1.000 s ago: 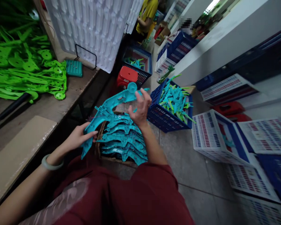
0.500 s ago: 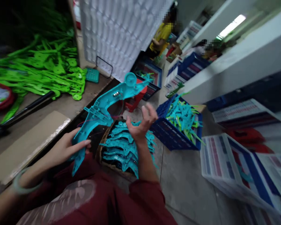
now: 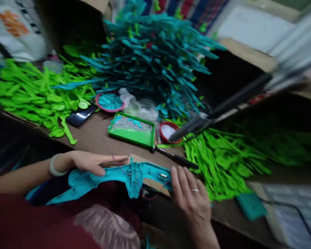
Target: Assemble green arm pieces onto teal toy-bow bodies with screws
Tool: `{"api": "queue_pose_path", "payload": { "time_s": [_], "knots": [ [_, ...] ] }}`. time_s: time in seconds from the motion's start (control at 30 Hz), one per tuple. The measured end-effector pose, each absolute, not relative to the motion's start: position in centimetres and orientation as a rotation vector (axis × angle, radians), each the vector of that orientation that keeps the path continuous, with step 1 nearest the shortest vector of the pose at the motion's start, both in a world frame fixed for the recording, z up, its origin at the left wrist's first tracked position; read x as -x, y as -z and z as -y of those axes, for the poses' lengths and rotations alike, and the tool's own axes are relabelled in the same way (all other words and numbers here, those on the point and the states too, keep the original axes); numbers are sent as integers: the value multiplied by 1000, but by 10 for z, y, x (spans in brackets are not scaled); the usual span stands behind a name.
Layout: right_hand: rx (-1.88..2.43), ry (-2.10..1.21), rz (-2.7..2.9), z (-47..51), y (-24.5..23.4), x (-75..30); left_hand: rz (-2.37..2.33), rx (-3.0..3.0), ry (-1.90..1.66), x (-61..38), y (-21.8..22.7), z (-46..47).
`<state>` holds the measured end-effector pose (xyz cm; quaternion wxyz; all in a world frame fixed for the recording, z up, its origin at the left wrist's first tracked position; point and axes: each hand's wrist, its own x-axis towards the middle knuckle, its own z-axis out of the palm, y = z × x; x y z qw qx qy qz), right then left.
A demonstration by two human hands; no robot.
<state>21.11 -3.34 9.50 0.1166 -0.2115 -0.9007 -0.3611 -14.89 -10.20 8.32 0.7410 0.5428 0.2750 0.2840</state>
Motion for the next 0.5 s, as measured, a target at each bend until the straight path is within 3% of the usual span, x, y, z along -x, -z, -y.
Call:
{"api": "queue_pose_path", "payload": {
  "time_s": [0.13, 0.27, 0.4, 0.5],
  "knots": [
    [522, 805, 2750, 13, -49, -158, -530, -628, -1132, 186, -58, 111],
    [661, 741, 2792, 0, -8, -145, -927, -428, -1458, 232, -43, 111],
    [764, 631, 2838, -14, 4, -155, -1546, -690, -1329, 259, -42, 115],
    [671, 257, 2871, -22, -10, -148, -1930, -1291, -990, 245, -50, 114]
  ]
}}
